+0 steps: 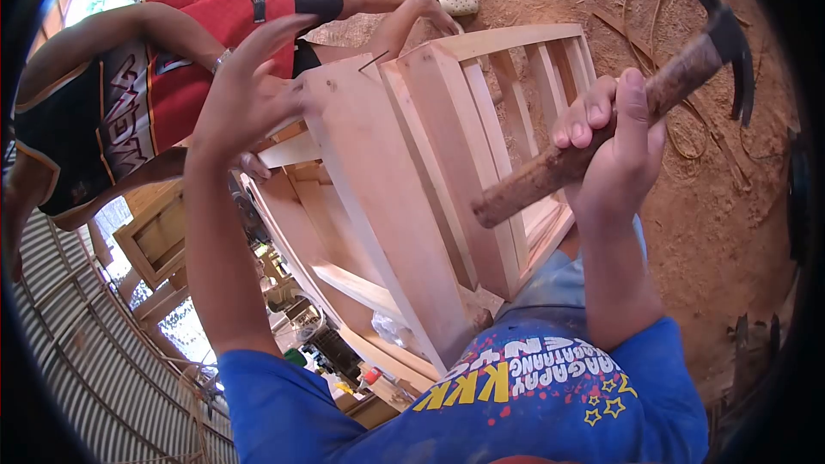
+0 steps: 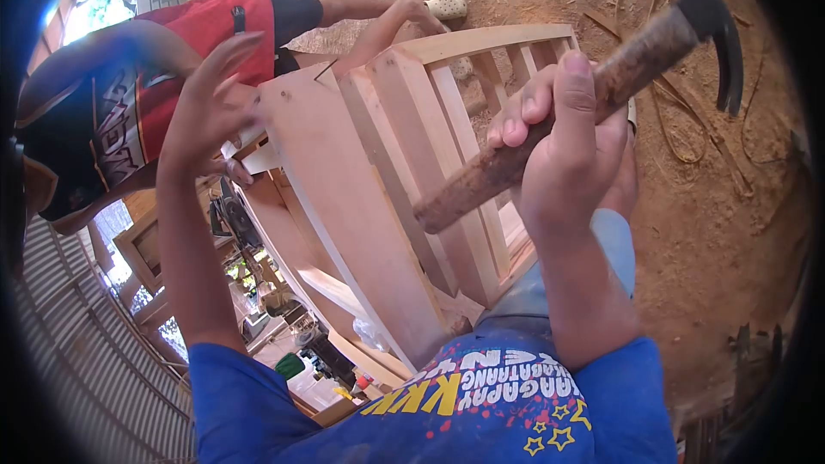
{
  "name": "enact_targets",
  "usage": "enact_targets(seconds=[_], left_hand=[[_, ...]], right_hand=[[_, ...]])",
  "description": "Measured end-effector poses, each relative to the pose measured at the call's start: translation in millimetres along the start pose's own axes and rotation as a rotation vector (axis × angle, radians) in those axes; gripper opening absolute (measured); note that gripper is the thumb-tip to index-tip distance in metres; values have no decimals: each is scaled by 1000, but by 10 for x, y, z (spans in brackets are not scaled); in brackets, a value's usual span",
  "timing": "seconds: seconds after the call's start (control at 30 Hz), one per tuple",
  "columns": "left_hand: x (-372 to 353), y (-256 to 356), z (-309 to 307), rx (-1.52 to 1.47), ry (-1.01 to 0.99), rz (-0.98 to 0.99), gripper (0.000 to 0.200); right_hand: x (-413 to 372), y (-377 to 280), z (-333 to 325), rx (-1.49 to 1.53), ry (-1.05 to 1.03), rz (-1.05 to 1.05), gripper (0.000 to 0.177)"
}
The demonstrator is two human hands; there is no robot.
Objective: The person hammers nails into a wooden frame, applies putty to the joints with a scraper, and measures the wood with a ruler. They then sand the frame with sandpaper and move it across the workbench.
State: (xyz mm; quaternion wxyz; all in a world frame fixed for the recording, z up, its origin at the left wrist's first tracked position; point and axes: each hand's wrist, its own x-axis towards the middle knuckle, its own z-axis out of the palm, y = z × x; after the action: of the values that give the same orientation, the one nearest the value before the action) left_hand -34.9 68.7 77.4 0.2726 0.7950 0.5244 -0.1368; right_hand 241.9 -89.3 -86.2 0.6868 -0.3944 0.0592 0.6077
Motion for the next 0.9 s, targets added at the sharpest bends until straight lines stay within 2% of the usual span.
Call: enact_targets(seconds=[0.03,0.07,0.1,0.17,0.27,0.3,0.33,0.37,0.4,0.47,0.53,0.6,0.7,0.73,0.77,0.83,0.9], left_hand=[[-192,-89,-59,24,14,62,96],[-345,-160,30,83,7,-4,104],[-514,-277,172,147,0,-67,111],[-744,-481,459,261,24,-125,121],[-668,-687,629,395,129,-88,123],[-701,-720,652,412,132,-95,121],[-737,-751,666,432,144,-105,119],[-729,-749,671,427,138,-98,119],[-713,-716,666,424,134,-92,119],[-685,-712,639,413,139,-88,119],[-687,-747,662,396,130,-94,119],[-825,-821,710,462,141,-84,118],[-727,-777,653,481,169,-82,119],[-719,-729,660,466,161,-88,121],[-688,-713,676,453,156,-79,121],[-707,-697,652,438,158,-79,121],[-699,-702,638,431,154,-86,121]], right_hand=[[-15,93,-16,-16,-7,-30,40],[-90,293,-82,-81,-151,-29,35],[-227,473,-27,-133,-66,210,28],[-353,396,94,-571,-458,626,27],[-390,271,20,-443,-310,616,28],[-317,230,-120,-425,-283,423,28],[-213,113,-94,-200,-170,172,30],[-50,-16,-166,-170,-136,11,34],[45,-135,-108,0,1,-46,34],[-9,-7,-65,167,123,-15,30],[-443,540,-1,-452,-74,283,31],[-575,673,55,-349,-461,755,29],[-461,271,87,-432,-207,509,30],[-309,228,-98,-259,-240,245,31],[-164,101,-146,-149,-140,21,32],[-74,-59,-130,88,0,-70,28],[-340,661,-291,-332,-52,-211,18]])
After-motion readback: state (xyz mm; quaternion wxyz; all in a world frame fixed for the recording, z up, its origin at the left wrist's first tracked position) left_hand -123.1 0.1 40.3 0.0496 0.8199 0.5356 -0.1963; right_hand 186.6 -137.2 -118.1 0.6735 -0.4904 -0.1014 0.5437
